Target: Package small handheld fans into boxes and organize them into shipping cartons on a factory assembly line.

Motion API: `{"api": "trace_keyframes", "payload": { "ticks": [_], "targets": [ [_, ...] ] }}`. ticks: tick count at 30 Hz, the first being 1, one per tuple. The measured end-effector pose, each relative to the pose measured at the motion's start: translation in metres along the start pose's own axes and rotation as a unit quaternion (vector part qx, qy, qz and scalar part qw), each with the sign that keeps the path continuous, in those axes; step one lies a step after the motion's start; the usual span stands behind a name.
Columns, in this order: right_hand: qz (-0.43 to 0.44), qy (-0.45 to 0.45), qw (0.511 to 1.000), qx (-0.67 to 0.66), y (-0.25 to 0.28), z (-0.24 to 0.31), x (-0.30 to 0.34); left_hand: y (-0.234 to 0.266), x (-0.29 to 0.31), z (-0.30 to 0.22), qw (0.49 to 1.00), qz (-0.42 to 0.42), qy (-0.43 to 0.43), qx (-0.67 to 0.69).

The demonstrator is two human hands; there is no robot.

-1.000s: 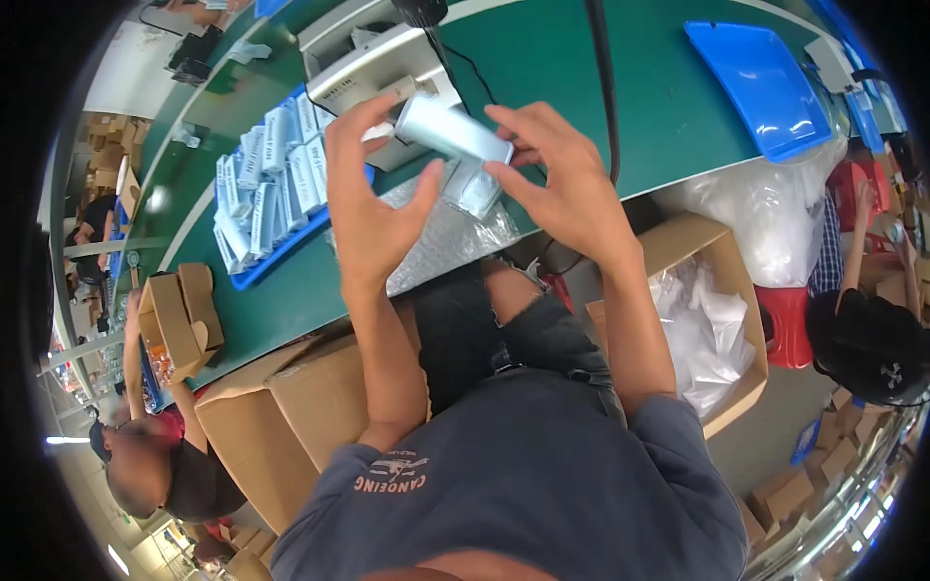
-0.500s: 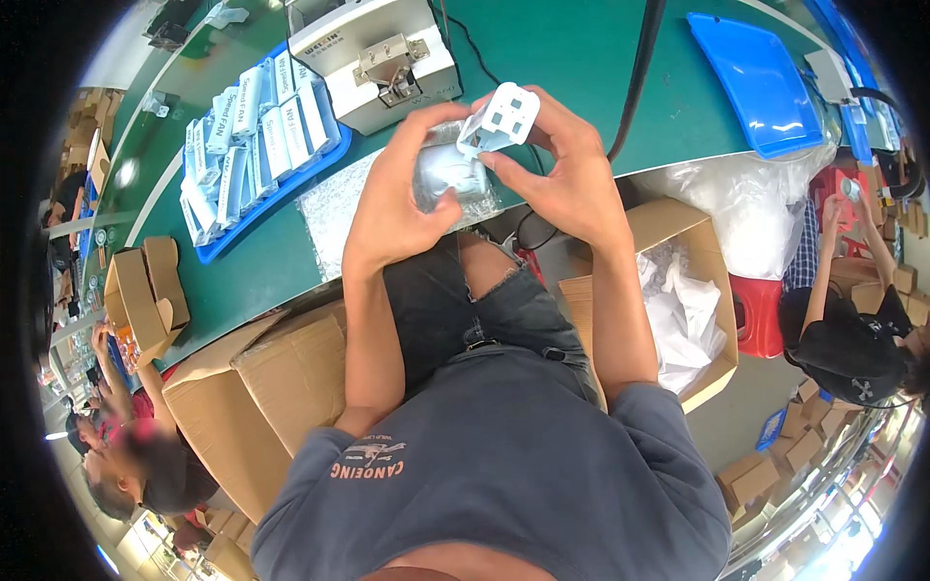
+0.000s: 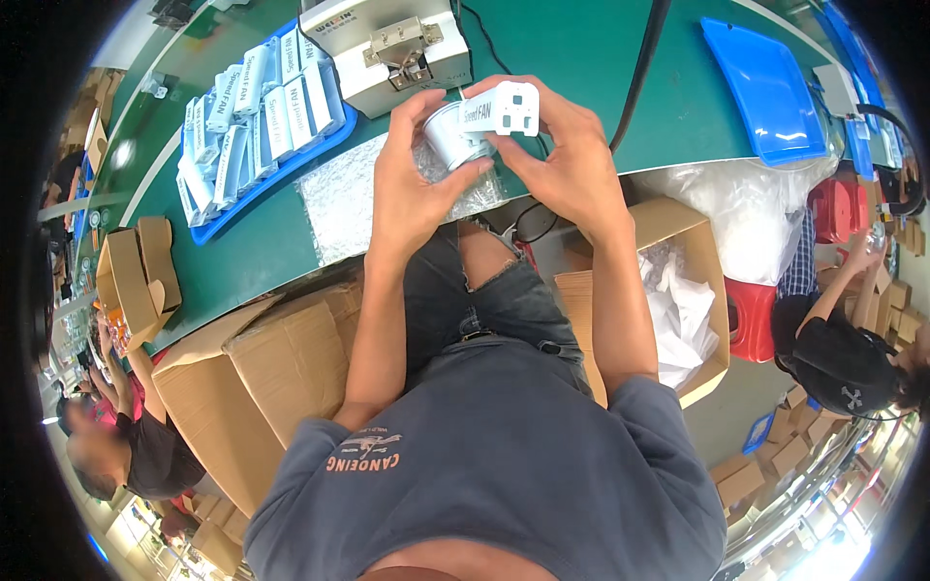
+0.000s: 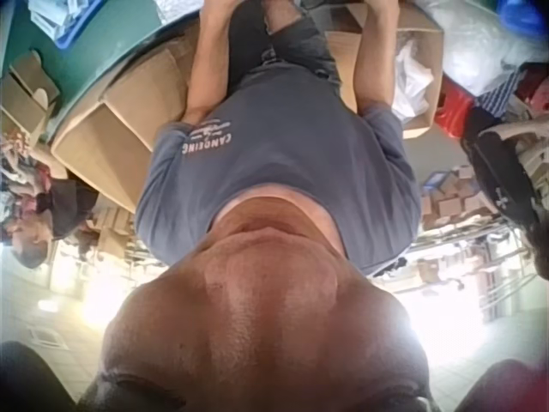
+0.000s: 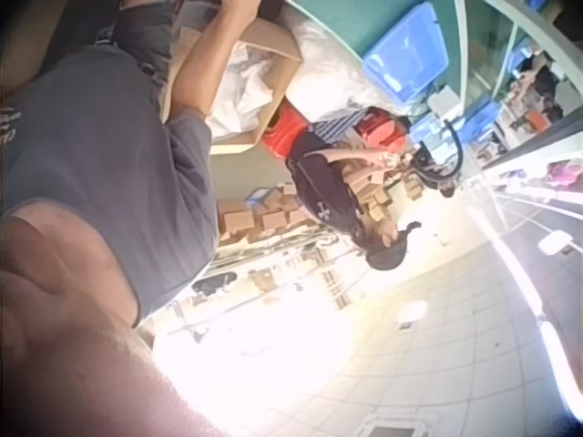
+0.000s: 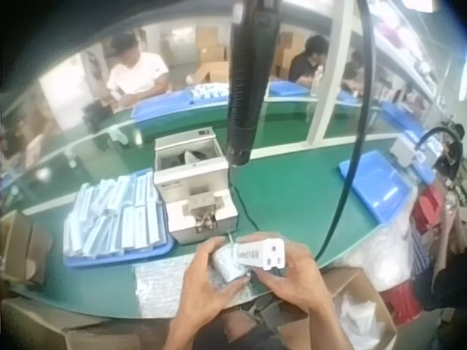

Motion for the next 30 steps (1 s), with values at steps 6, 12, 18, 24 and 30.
{"api": "trace_keyframes", "payload": {
  "ticks": [6, 12, 18, 24, 30],
  "targets": [
    [0.011, 0.045, 0.999, 0.019, -0.005, 0.002, -0.005, 0.007, -0.007, 0.005, 0.997, 0.062, 0.013, 0.039],
    [0.018, 0.031, 0.999, 0.018, -0.007, 0.007, -0.007, 0.007, -0.009, 0.005, 0.995, 0.088, -0.001, 0.048],
    [0.059, 0.002, 0.998, -0.009, -0.009, -0.002, -0.012, 0.006, -0.015, 0.012, 0.988, 0.119, 0.036, 0.095],
    [0.039, -0.011, 0.998, -0.043, -0.007, -0.008, -0.01, 0.004, -0.014, 0.009, 0.986, 0.129, 0.031, 0.105],
    [0.031, 0.065, 0.997, 0.02, -0.012, 0.0, -0.01, 0.004, -0.012, 0.0, 0.996, 0.059, -0.012, 0.065]
  ]
}}
Point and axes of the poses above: each hand's wrist, its own x-axis away from the middle knuckle, its own y-axis out of the back of the hand, z = x × y, the point moved 6 cm from there along -x, towards the middle knuckle, and after that the axes turned 14 degrees about y, right-handed, at the moved point
